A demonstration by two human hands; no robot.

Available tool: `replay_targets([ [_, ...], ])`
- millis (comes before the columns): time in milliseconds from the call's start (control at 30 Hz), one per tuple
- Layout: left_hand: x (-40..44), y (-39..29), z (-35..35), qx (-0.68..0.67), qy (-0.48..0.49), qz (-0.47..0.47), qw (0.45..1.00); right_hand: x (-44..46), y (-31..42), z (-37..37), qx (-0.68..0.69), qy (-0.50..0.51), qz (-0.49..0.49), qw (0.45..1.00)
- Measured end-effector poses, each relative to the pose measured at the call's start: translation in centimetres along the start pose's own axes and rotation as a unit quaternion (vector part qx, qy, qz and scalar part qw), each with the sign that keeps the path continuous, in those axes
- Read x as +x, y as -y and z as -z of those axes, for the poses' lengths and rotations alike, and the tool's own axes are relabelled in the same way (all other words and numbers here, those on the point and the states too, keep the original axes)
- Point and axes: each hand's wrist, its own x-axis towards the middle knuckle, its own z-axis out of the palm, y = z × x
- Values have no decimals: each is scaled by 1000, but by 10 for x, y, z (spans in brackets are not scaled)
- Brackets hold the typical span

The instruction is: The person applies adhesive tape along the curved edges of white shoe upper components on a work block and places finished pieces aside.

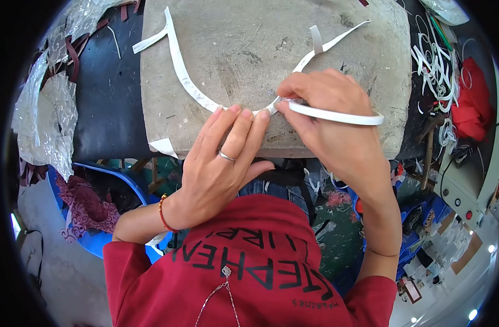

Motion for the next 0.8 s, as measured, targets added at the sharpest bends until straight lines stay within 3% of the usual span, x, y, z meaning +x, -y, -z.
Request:
replay_targets([
  [267,6,-4,-2,38,-15,2,999,18,3,16,-185,-51,187,963],
  [400,6,-4,-2,41,-18,-7,999,27,4,12,-254,37,253,933],
  [567,3,25,8,-18,14,-92,996,19,-16,15,-88,90,181,975],
  [667,1,40,42,35,49,-68,996,-9,-4,-6,-17,63,75,995],
  [733,-4,25,36,-9,37,-47,998,-14,11,-31,25,-9,102,994],
  [800,-12,7,19,-54,60,-8,997,-10,18,-32,46,8,56,997],
])
